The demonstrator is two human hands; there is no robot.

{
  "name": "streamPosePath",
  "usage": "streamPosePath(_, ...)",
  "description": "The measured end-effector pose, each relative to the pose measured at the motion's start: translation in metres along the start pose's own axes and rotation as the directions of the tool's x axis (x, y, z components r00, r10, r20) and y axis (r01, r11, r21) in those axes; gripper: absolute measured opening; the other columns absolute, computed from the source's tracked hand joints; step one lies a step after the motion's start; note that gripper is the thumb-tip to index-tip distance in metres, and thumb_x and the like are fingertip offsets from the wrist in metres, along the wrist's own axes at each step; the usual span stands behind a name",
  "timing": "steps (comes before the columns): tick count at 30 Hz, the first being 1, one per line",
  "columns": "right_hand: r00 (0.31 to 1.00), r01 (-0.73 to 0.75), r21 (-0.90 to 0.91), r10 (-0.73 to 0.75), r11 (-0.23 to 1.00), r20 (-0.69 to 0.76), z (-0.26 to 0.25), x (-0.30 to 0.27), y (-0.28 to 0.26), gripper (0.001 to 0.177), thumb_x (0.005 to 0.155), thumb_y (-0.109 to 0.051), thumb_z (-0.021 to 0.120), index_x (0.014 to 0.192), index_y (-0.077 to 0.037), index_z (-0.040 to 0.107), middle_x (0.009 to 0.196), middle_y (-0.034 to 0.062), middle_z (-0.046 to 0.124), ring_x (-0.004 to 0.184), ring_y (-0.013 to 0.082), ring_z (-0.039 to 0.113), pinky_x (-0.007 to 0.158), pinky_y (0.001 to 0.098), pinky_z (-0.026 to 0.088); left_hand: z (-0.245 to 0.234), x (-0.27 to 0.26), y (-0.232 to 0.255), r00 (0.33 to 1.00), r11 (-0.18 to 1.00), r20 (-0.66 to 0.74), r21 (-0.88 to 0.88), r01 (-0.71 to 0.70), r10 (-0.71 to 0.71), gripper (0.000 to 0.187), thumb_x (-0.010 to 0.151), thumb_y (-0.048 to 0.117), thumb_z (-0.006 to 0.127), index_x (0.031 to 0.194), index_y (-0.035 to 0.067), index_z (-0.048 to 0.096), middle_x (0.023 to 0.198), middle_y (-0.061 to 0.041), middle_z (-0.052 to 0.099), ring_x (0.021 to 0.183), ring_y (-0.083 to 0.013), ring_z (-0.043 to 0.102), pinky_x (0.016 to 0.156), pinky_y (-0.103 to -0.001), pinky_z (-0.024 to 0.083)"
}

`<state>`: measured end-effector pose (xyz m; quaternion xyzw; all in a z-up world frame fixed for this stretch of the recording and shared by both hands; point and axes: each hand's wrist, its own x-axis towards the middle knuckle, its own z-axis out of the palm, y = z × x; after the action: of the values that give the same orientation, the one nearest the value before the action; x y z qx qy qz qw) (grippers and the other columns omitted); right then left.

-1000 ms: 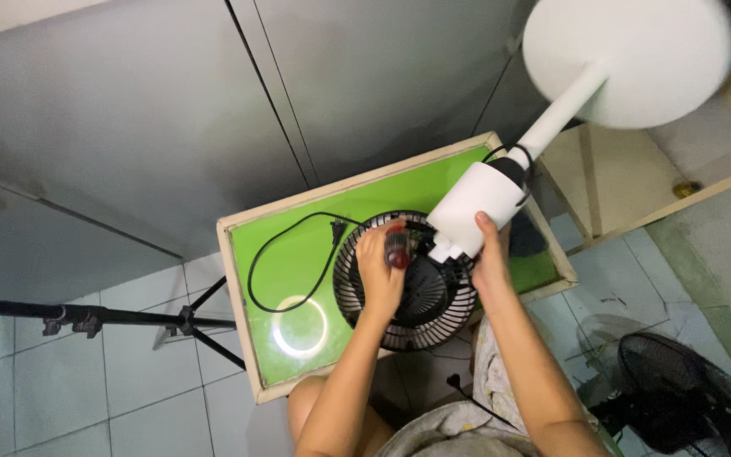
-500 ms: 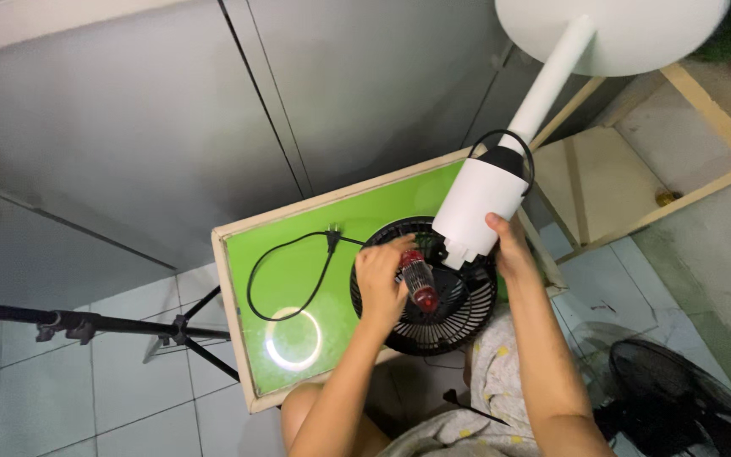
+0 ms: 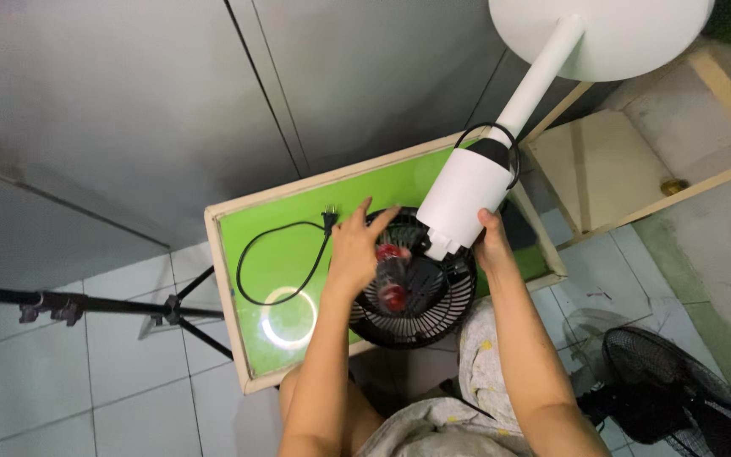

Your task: The person uses a screwdriver to tighten screws on a white electric fan placed on a green table, then wipes the fan and a nearby black fan with a yellow cloth.

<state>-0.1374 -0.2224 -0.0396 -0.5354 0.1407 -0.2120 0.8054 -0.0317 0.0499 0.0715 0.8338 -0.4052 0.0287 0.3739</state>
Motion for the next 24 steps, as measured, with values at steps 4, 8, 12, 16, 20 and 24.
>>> streamPosePath(4, 0.999, -0.013, 0.032, 0.014, 0.999, -0.031, -0.009, 0.002, 0.02, 0.102, 0.078, -0.063, 0.076, 0.149, 0.001, 0.041, 0.141, 0.0134, 0.053, 0.132, 0.0281, 0.052, 0.111, 0.0455, 0.043, 0.006, -0.003, -0.002, 0.998, 0.996, 0.027, 0.061, 0.058, -0.06, 0.065, 0.085, 0.064, 0.063, 0.139, 0.026, 0.066, 0.138, -0.019, 0.061, 0.126, -0.04, 0.054, 0.1, -0.055, 0.036)
streamPosePath(8, 0.995, -0.061, 0.082, 0.067, 0.995, -0.071, -0.027, 0.003, 0.034, 0.1, 0.082, -0.068, 0.068, 0.15, 0.0, 0.043, 0.149, 0.0148, 0.052, 0.138, 0.0286, 0.049, 0.115, 0.0437, 0.039, 0.014, -0.009, 0.01, 0.996, 0.993, -0.069, 0.108, 0.055, -0.048, 0.063, 0.09, 0.067, 0.057, 0.135, 0.024, 0.068, 0.136, -0.019, 0.063, 0.124, -0.0376, 0.056, 0.097, -0.053, 0.037)
streamPosePath(12, 0.987, -0.108, 0.119, 0.121, 0.987, -0.108, -0.028, 0.002, 0.034, 0.097, 0.084, -0.069, 0.061, 0.15, -0.001, 0.043, 0.149, 0.016, 0.052, 0.137, 0.0298, 0.051, 0.112, 0.0444, 0.041, 0.015, -0.015, 0.021, 0.989, 0.987, -0.147, 0.151, 0.049, -0.027, 0.065, 0.09, 0.068, 0.055, 0.131, 0.021, 0.07, 0.134, -0.019, 0.064, 0.121, -0.0368, 0.058, 0.094, -0.051, 0.038)
streamPosePath(16, 0.978, -0.099, 0.099, 0.115, 0.99, -0.173, 0.002, -0.007, 0.011, 0.09, 0.088, -0.063, 0.061, 0.15, -0.001, 0.04, 0.149, 0.0158, 0.051, 0.135, 0.0274, 0.05, 0.112, 0.0433, 0.041, 0.015, -0.021, 0.025, 0.976, 0.971, -0.217, 0.225, 0.083, -0.033, 0.062, 0.089, 0.066, 0.056, 0.126, 0.02, 0.074, 0.129, -0.019, 0.066, 0.117, -0.0352, 0.059, 0.091, -0.048, 0.038)
streamPosePath(20, 0.991, -0.056, -0.144, 0.038, 0.988, -0.129, 0.033, -0.015, -0.018, 0.083, 0.087, -0.053, 0.066, 0.146, 0.002, 0.048, 0.142, 0.0177, 0.057, 0.131, 0.0279, 0.054, 0.109, 0.0413, 0.042, 0.013, -0.022, 0.013, 0.976, 0.985, -0.164, 0.071, 0.157, -0.144, 0.049, 0.097, 0.056, 0.055, 0.122, 0.02, 0.075, 0.117, -0.012, 0.074, 0.109, -0.0319, 0.064, 0.089, -0.048, 0.04)
streamPosePath(24, 0.981, -0.088, -0.142, 0.062, 0.986, -0.182, 0.037, -0.023, -0.018, 0.081, 0.086, -0.053, 0.067, 0.144, 0.0, 0.048, 0.14, 0.0144, 0.058, 0.131, 0.0263, 0.053, 0.109, 0.0395, 0.041, 0.012, -0.028, 0.006, 0.983, 0.986, -0.153, 0.117, 0.115, -0.097, 0.046, 0.097, 0.055, 0.058, 0.117, 0.018, 0.076, 0.106, -0.014, 0.074, 0.096, -0.0331, 0.068, 0.083, -0.047, 0.042)
